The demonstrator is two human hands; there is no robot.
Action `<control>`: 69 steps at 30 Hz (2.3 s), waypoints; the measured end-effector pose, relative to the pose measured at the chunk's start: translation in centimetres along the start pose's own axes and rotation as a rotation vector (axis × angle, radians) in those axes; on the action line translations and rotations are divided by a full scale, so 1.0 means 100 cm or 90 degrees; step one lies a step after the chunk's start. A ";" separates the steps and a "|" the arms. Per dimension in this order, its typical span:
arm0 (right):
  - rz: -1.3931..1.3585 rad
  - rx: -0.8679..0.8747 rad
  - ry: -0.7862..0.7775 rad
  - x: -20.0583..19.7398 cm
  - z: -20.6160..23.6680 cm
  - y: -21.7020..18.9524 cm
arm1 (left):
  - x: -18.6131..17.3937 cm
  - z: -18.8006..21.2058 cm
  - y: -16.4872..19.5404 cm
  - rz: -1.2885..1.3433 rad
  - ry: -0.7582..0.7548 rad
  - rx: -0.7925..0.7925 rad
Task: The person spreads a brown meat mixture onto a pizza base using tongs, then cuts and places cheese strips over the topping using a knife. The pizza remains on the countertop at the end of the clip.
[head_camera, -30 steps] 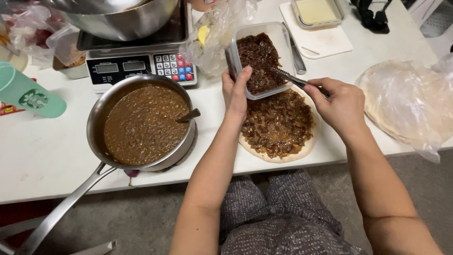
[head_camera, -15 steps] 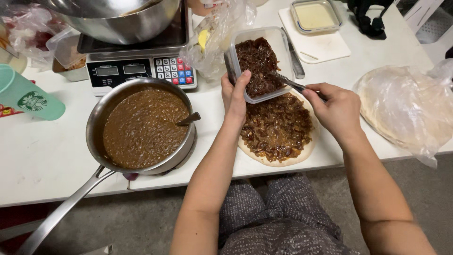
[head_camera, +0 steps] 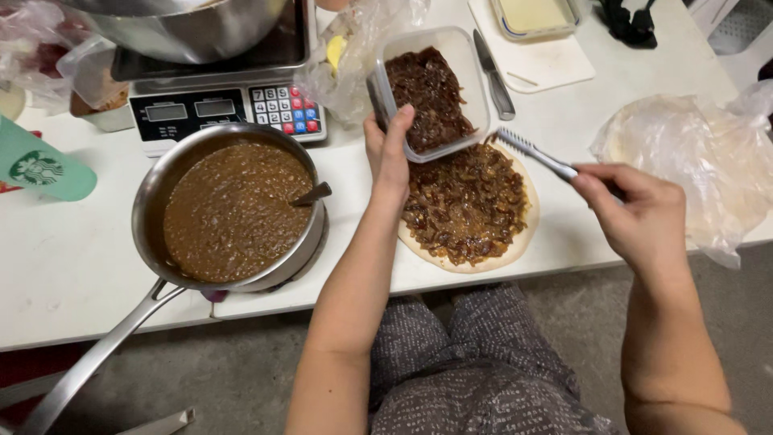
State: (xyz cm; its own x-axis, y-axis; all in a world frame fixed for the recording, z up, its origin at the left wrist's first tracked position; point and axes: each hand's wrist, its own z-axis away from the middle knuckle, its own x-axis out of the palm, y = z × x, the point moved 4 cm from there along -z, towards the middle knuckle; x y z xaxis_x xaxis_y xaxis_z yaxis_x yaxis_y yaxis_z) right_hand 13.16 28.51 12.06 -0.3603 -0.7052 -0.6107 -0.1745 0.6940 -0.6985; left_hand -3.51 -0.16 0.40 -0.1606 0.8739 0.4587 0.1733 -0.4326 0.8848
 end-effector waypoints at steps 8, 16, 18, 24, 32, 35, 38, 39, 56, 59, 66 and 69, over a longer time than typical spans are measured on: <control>0.117 0.212 -0.161 0.004 0.049 0.031 | 0.000 -0.003 -0.002 0.089 -0.005 0.021; 0.203 0.187 -0.193 0.020 0.055 0.027 | -0.001 -0.003 -0.001 0.080 -0.010 0.022; 0.244 0.179 -0.191 0.024 0.054 0.023 | -0.001 -0.003 -0.001 0.076 -0.006 0.017; 0.191 0.089 -0.136 0.016 0.047 0.010 | -0.002 -0.003 0.000 0.049 0.000 0.014; 0.269 0.156 -0.215 0.021 0.052 0.013 | -0.003 -0.003 -0.001 0.064 -0.001 0.019; 0.216 0.102 -0.190 0.010 0.051 0.011 | -0.003 -0.003 -0.001 0.062 0.007 0.008; 0.189 0.130 -0.182 0.007 0.047 0.014 | -0.004 -0.004 0.000 0.052 0.006 0.019; 0.191 0.160 -0.186 0.007 0.047 0.016 | -0.003 -0.004 0.001 0.047 0.004 0.026; 0.217 0.229 -0.239 0.020 0.052 0.033 | -0.004 -0.003 0.000 0.038 0.010 0.007; 0.145 0.176 -0.203 0.017 0.052 0.031 | -0.004 -0.002 0.001 0.034 0.011 0.008; 0.096 0.012 -0.062 0.012 0.020 0.008 | 0.001 -0.002 -0.003 0.061 -0.013 0.014; 0.135 0.028 -0.073 0.035 -0.012 -0.001 | 0.003 0.001 -0.006 0.017 -0.022 0.000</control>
State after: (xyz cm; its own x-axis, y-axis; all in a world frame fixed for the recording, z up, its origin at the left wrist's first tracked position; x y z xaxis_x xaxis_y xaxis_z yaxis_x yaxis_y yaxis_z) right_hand 10.87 26.19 10.44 -0.2777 -0.5576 -0.7823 -0.0653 0.8234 -0.5637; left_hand -3.54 0.39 0.00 -0.1225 0.8688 0.4797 0.1765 -0.4566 0.8720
